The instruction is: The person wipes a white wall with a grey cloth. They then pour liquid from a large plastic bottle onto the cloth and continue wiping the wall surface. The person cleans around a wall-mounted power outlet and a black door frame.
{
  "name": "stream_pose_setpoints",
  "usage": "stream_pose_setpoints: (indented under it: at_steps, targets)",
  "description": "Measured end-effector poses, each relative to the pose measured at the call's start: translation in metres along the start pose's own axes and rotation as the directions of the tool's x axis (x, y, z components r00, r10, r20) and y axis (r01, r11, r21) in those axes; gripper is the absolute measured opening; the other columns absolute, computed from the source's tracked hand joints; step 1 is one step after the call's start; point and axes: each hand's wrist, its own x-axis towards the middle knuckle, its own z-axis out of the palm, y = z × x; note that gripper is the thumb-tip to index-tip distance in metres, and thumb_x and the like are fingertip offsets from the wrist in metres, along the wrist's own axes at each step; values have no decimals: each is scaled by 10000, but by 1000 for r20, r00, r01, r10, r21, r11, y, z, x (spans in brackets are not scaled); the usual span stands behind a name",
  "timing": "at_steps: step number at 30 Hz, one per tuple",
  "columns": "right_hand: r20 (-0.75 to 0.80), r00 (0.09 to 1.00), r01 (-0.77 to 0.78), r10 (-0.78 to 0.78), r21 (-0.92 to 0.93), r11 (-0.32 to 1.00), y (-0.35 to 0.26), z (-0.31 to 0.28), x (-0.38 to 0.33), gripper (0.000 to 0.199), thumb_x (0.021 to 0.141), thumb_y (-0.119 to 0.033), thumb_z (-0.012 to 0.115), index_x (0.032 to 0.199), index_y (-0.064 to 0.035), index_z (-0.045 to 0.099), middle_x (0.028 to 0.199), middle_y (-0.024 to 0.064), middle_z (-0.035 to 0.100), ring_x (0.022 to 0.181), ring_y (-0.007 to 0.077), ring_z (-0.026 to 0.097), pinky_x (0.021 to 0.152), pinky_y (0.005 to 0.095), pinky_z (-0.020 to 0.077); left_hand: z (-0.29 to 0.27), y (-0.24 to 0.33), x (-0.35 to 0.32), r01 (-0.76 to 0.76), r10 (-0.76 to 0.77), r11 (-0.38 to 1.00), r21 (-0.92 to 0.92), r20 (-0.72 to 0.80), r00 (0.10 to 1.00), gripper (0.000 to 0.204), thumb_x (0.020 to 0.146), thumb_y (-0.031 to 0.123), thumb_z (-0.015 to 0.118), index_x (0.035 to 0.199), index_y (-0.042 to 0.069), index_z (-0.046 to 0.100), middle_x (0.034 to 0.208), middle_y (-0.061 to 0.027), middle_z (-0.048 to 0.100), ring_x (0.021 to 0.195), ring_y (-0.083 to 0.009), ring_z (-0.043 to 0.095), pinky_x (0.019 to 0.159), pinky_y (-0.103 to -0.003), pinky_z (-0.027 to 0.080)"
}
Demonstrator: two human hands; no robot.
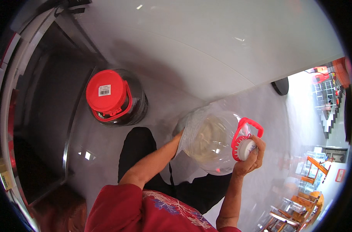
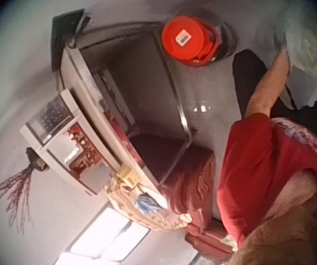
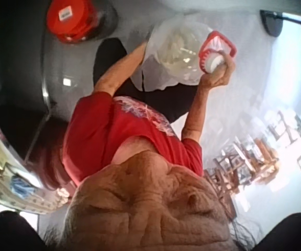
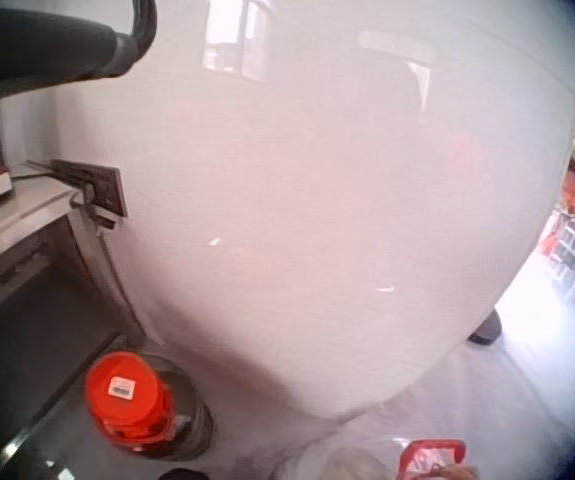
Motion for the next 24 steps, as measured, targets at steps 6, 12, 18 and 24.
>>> stream_pose_setpoints:
  at_steps: [6, 12, 18, 24]
  targets:
    - [23, 995, 100, -98, -121, 988, 2, -1, -3, 303, 845, -86, 423, 1076, 38, 576, 974, 122, 603, 935, 229, 565, 884, 341, 428, 6, 35, 65, -12, -46, 967, 254, 220, 974, 481, 947, 311, 434, 1365, 73, 432, 1295, -84, 513, 1163, -231, 496, 1023, -349, 368]
    - [-144, 989, -55, 24, -220, 974, -12, 9, -20, 557, 802, -16, 633, 1304, 21, 393, 1209, 152, 476, 1102, 235, 483, 954, 367, 407, 21, 53, 98, 3, -133, 916, 402, 296, 946, 463, 949, 274, 458, 1362, 64, 436, 1285, -84, 522, 1154, -221, 506, 1021, -334, 371]
    - [-139, 990, -59, 34, -176, 983, -11, 7, -30, 689, 706, 17, 737, 1273, 0, 346, 1208, 165, 460, 1042, 221, 521, 895, 344, 451, 12, 46, 70, 53, -144, 924, 378, 216, 966, 448, 952, 236, 481, 1360, 55, 440, 1275, -83, 530, 1144, -212, 517, 1020, -318, 374]
    - [78, 987, 137, -143, 84, 987, -11, -20, -43, 677, 638, 44, 721, 1208, -28, 363, 1116, 194, 540, 980, 261, 562, 874, 376, 459, -9, 21, -24, 139, -136, 976, 168, -27, 990, 435, 954, 199, 504, 1357, 46, 444, 1264, -83, 539, 1135, -203, 527, 1018, -303, 377]
